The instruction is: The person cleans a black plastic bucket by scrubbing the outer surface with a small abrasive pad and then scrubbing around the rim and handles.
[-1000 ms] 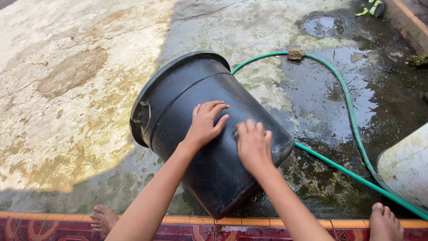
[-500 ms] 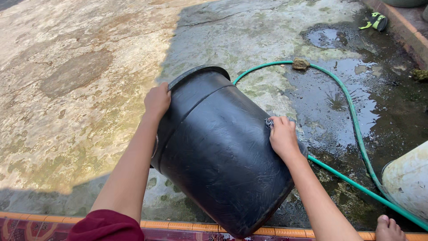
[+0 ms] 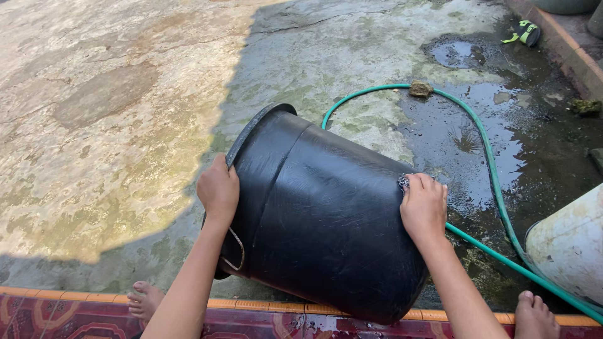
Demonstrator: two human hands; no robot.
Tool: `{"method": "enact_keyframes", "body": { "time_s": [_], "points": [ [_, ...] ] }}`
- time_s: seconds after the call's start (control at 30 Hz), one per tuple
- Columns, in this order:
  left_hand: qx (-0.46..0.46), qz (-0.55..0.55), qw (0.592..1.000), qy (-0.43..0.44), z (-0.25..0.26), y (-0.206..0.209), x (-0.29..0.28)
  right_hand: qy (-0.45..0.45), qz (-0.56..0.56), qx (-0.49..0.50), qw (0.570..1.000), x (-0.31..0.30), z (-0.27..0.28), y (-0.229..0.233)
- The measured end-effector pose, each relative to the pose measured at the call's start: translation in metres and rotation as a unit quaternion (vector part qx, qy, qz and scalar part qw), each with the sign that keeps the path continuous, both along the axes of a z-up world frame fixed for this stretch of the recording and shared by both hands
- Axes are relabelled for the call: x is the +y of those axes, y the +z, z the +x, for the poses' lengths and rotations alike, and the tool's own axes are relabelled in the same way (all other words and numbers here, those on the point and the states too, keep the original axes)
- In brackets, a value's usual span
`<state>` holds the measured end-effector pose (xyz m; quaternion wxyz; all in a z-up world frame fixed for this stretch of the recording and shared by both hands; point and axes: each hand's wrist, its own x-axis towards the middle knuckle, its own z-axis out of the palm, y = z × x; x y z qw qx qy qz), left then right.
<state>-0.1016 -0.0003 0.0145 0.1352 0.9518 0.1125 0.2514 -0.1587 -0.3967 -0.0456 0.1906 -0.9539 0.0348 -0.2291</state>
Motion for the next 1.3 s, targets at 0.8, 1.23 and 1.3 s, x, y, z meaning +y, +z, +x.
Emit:
{"method": "enact_keyframes", "body": {
  "time_s": [0.8, 1.23, 1.3],
  "points": [
    [-0.008, -0.093, 0.995, 0.027, -0.063, 0.002, -0.028, 0.156, 0.082, -0.045, 0.983, 0.143, 0.128, 0.003],
    [-0.044, -0.165, 0.985, 0.013, -0.085, 0.006, -0.031, 0.231, 0.093, -0.023, 0.968, 0.210, 0.131, 0.055],
    [-0.027, -0.176, 0.984, 0.023, -0.083, 0.006, -0.028, 0.228, 0.077, -0.043, 0.970, 0.224, 0.146, 0.051]
  ]
}}
